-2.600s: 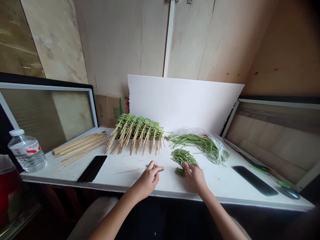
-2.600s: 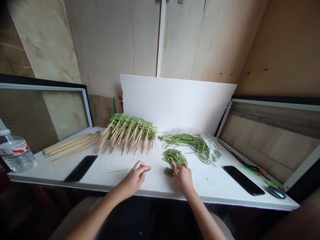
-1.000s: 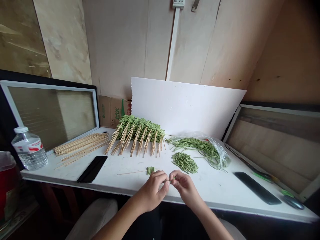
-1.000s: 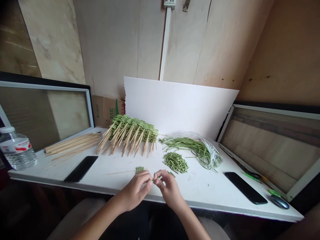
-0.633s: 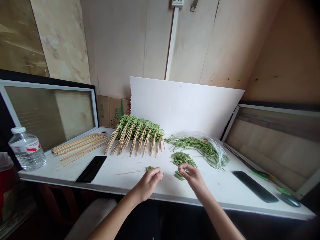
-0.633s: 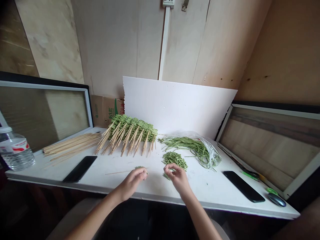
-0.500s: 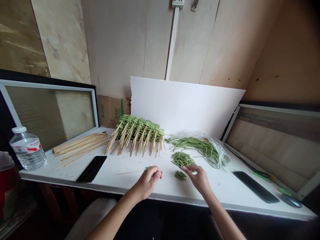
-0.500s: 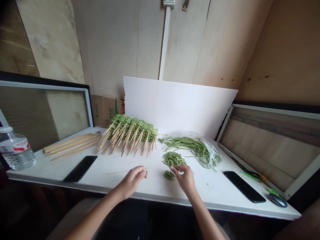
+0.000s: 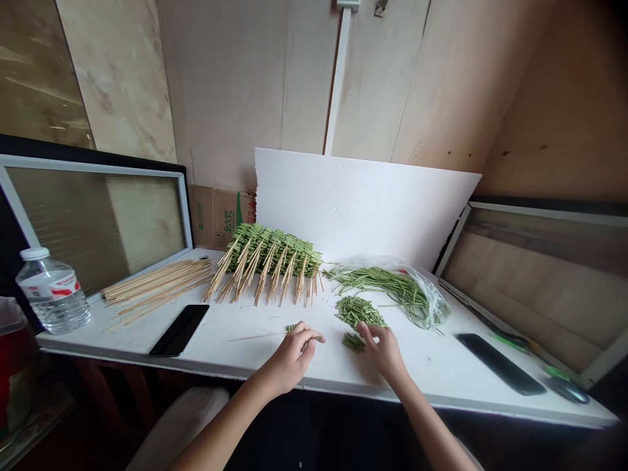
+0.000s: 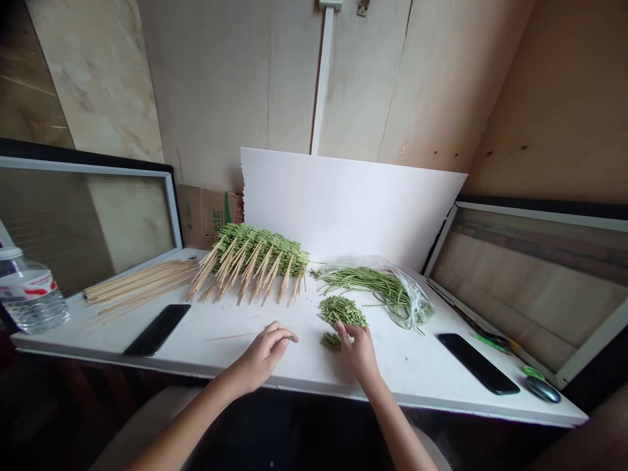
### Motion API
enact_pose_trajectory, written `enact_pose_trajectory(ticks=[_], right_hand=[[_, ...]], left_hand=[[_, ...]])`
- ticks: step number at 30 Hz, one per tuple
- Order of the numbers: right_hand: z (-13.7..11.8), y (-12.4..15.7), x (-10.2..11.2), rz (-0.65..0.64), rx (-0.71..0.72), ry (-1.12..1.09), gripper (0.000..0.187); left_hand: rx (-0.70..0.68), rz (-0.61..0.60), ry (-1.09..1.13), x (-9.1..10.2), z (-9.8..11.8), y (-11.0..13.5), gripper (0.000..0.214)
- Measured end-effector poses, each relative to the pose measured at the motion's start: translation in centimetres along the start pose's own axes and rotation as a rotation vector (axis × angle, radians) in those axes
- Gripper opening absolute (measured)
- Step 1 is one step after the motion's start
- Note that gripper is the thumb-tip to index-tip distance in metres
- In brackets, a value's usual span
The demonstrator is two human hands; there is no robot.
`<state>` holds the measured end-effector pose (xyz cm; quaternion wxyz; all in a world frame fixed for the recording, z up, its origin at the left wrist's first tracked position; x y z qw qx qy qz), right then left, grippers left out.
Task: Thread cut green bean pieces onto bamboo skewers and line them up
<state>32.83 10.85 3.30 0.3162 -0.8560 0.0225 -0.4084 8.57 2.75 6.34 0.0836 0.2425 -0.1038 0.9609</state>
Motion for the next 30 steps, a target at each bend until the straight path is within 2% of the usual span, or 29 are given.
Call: enact_pose_trajectory(ticks=[3, 6, 9, 11, 13, 15, 20, 25, 30], right_hand=[[-1.3, -0.4, 0.3, -0.001, 0.004, -0.102, 0.063], [-4.4, -0.4, -0.4, -0.089, 0.027, -0.32, 0.054], [-9.0, 0.1, -1.1, -0.201, 0.144, -0.447, 0.042], [-11.5, 0.4, -1.0, -0.212, 0.235, -0.455, 0.035], [-12.8, 0.6, -0.6, -0.193, 0.289, -0.447, 0.027], [-13.0, 0.6, -0.3, -0.164, 0.309, -0.445, 0.022], [-12.1, 0.3, 0.4, -0.11, 0.285, -0.424, 0.021], [-12.8, 0.4, 0.6, -0.111, 0.301, -0.381, 0.021], [-13.6, 0.6, 0.7, -0.118, 0.344, -0.356, 0.021]], left_hand=[[0.013, -0.019, -0.015, -0.2, 0.1, 0.2, 0.036], [-0.006, -0.028, -0.031, -0.3, 0.8, 0.6, 0.035], [-0.041, -0.015, -0.024, -0.4, 1.6, 0.9, 0.034], [-0.054, -0.003, -0.009, -0.4, 2.0, 1.1, 0.036], [-0.066, 0.007, 0.006, -0.4, 2.3, 1.1, 0.038], [-0.072, 0.02, 0.016, -0.3, 2.5, 1.1, 0.036], [-0.08, 0.062, 0.018, 0.2, 2.4, 0.9, 0.015], [-0.057, 0.094, -0.041, 0.4, 2.1, 0.7, 0.016], [-0.102, 0.13, -0.241, 0.1, 3.3, 1.4, 0.022]])
Point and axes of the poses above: each hand's wrist, its own y-axis away from the middle knuckle, its own x-axis out of the back of the hand, z = x × y, the point moved 10 cm from there along -y, towards the middle knuckle, and after that the axes turned 14 degrees about x, right-handed, at the moved point
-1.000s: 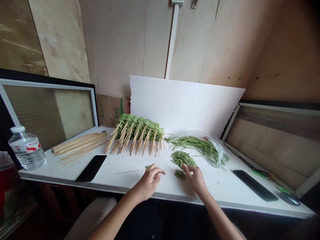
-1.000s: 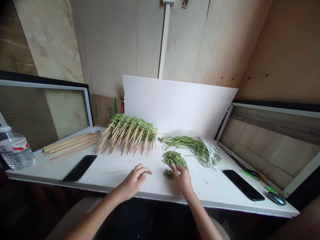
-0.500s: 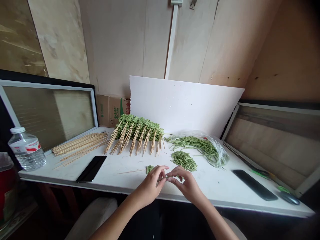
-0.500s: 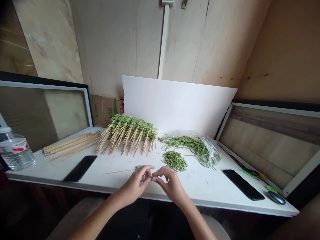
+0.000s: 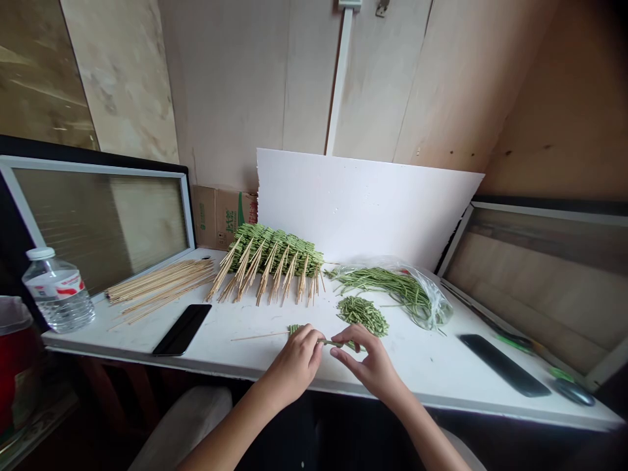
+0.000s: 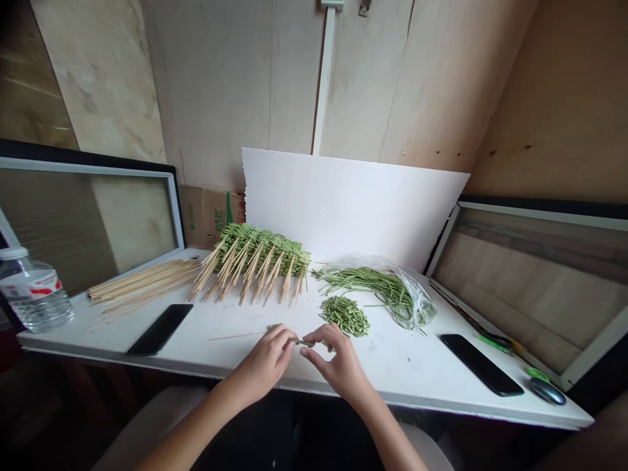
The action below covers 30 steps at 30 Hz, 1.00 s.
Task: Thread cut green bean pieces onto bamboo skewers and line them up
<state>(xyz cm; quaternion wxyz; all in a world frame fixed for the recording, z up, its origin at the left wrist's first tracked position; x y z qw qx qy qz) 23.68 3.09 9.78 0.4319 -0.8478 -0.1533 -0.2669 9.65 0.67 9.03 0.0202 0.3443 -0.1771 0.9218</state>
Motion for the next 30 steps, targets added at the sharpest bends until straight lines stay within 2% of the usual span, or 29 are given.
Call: enact_pose_trajectory(ticks=[5, 13, 17, 22, 25, 30], right_hand=[[0.3, 0.1, -0.2, 0.03, -0.026, -0.025, 0.024], [0.2, 0.4, -1.6, 0.05, -0.046, -0.171, 0.03], [0.7, 0.6, -1.9, 0.063, -0.039, -0.282, 0.034], [0.6, 0.4, -2.1, 0.06, -0.064, -0.477, 0.033], [1.8, 0.3, -0.2, 0.109, -0.098, -0.296, 0.032], [6.8, 1.8, 4.4, 0.18, -0.155, 0.279, 0.047]], left_hand=[[-0.066, -0.015, -0.106, -0.6, 1.2, 0.6, 0.023], [-0.125, -0.069, -0.146, -0.9, 2.5, 1.4, 0.021], [-0.137, -0.116, -0.04, -0.9, 2.9, 1.7, 0.024], [-0.058, -0.211, 0.158, -0.9, 2.1, 1.4, 0.033], [-0.002, -0.214, 0.203, -0.4, 1.0, 0.8, 0.037], [0.071, -0.165, 0.193, -0.3, -1.5, -0.2, 0.038]])
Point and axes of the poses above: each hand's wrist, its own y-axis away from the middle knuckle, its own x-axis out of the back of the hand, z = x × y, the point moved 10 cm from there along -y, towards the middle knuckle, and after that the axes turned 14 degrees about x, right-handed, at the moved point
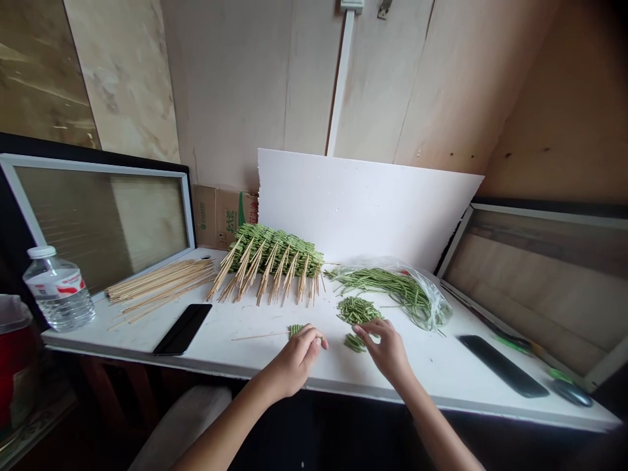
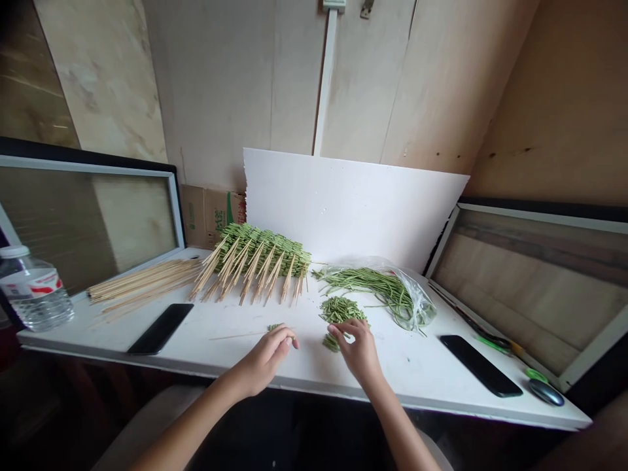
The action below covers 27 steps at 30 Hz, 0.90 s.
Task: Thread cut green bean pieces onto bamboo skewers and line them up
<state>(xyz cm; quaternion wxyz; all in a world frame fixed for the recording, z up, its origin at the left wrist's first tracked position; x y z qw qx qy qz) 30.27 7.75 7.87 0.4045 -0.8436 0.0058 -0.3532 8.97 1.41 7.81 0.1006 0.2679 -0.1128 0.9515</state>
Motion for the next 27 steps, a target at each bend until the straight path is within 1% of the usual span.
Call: enact_pose_trajectory(ticks=[3, 5, 9, 13, 15, 17, 18, 20, 22, 24, 25, 27], right_hand=[[3.5, 0.9, -0.1, -0.007, -0.032, 0.175, 0.058], [4.6, 1.5, -0.7, -0.027, -0.036, 0.232, 0.061], [4.8, 2.0, -1.7, -0.07, -0.013, 0.268, 0.062], [5.0, 1.6, -1.5, -0.061, -0.051, 0.201, 0.063], [4.6, 1.3, -1.3, -0.053, -0.073, 0.141, 0.062], [3.4, 0.9, -1.3, -0.057, -0.08, 0.055, 0.059], [2.3, 0.6, -1.4, -0.069, -0.076, -0.005, 0.057], [-0.3, 0.4, -2.2, -0.127, -0.059, -0.155, 0.051], [-3.5, 0.3, -3.4, -0.223, -0.005, -0.3, 0.042], [-6.2, 0.3, -3.7, -0.251, 0.063, -0.344, 0.037], [-7.1, 0.3, -3.8, -0.252, 0.087, -0.343, 0.033], [-7.8, 0.3, -3.5, -0.22, 0.11, -0.321, 0.028]], left_hand=[[0.001, 0.021, -0.005, -0.2, -0.9, -0.4, 0.036], [-0.013, 0.026, -0.005, -0.4, -1.0, -0.5, 0.036], [-0.03, 0.016, -0.017, -0.6, -1.1, -0.4, 0.036], [-0.016, -0.001, -0.027, -0.7, -1.3, -0.3, 0.038], [-0.007, -0.011, -0.028, -0.7, -1.3, -0.3, 0.039], [-0.012, -0.014, -0.02, -0.8, -1.2, -0.3, 0.039], [-0.021, -0.01, -0.014, -0.8, -1.0, -0.2, 0.039], [-0.036, 0.01, 0.005, -0.7, -0.6, -0.1, 0.036], [-0.033, 0.027, 0.021, -0.6, -0.3, -0.1, 0.034], [-0.021, 0.034, 0.032, -0.7, -0.1, 0.0, 0.037], [-0.017, 0.034, 0.034, -0.7, 0.0, 0.0, 0.039], [-0.015, 0.044, 0.034, -0.5, 0.2, 0.0, 0.04]])
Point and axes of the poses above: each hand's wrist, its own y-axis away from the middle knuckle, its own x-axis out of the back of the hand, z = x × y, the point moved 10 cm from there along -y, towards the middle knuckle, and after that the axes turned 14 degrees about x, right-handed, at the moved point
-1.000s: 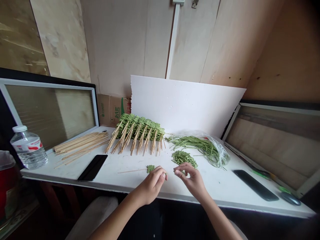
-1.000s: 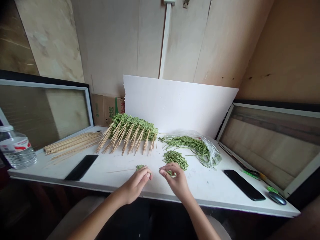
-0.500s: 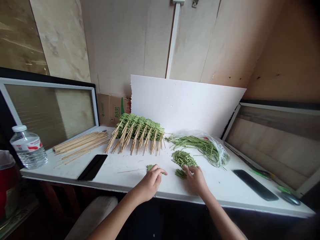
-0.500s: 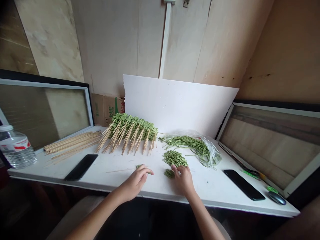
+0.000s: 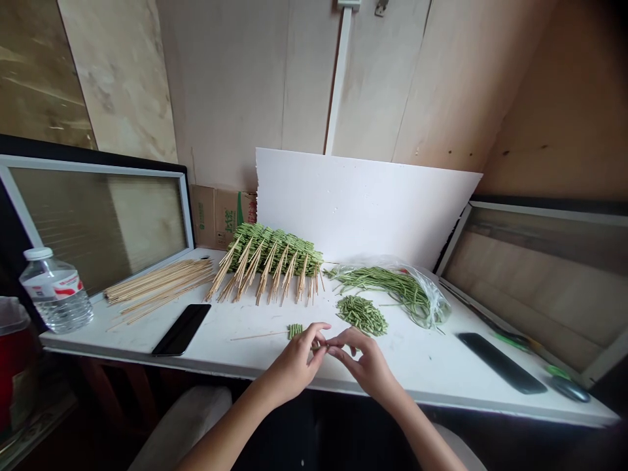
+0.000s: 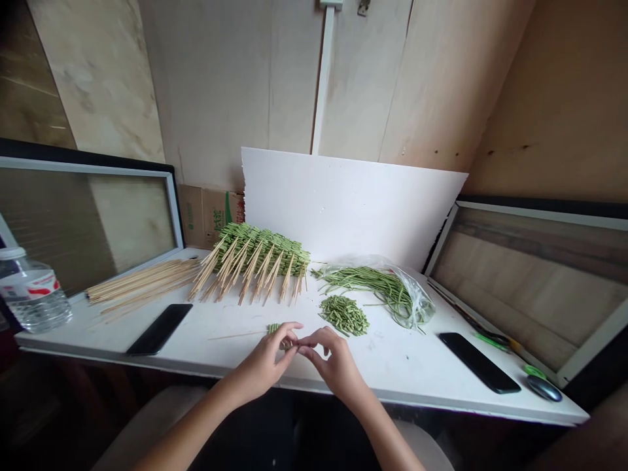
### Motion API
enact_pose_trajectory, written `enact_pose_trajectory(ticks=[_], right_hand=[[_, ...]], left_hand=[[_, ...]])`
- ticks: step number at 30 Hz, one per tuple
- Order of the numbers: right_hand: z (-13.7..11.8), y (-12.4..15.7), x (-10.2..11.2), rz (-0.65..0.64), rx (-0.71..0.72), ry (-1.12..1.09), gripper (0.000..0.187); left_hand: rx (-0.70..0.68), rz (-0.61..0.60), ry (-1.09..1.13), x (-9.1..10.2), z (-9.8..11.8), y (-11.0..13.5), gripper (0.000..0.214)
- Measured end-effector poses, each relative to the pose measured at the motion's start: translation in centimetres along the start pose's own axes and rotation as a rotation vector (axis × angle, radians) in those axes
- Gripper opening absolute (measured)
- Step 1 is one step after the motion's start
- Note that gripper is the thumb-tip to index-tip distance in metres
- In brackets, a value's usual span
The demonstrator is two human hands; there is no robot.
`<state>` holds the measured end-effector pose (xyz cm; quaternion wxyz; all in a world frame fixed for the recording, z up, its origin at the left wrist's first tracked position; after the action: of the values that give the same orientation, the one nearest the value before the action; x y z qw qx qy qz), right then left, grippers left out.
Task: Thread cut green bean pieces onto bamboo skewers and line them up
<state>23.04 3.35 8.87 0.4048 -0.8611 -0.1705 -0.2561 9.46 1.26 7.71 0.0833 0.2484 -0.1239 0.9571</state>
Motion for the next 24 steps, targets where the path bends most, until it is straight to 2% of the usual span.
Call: enact_pose_trajectory(ticks=[5, 10, 17, 20, 24], right_hand=[[0.6, 0.2, 1.4, 0.111, -0.004, 0.012, 0.025], [0.3, 0.1, 1.1, 0.086, 0.013, 0.009, 0.023], [0.4, 0.4, 0.4, 0.055, -0.007, -0.053, 0.025], [-0.3, 0.2, 0.5, 0.049, 0.016, -0.002, 0.022], [-2.5, -0.2, 1.0, 0.081, 0.129, 0.128, 0.013]], left_hand=[[-0.061, 0.065, -0.024, 0.9, 0.5, -0.2, 0.021], [-0.088, 0.072, -0.028, 1.2, 1.2, 0.0, 0.02], [-0.07, -0.01, 0.051, 0.7, 2.1, 0.4, 0.019], [-0.013, -0.025, 0.085, 0.6, 1.4, 0.0, 0.022], [0.033, -0.058, 0.122, 0.4, 0.6, -0.3, 0.023]])
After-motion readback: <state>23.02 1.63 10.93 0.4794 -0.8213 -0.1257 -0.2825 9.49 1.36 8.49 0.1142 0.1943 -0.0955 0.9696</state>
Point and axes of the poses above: each hand's wrist, its own y-axis away from the middle knuckle, its own x-axis out of the back of the hand, z = x × y, the point moved 10 cm from there along -y, towards the middle knuckle, and after that the axes turned 14 degrees about x, right-handed, at the moved point
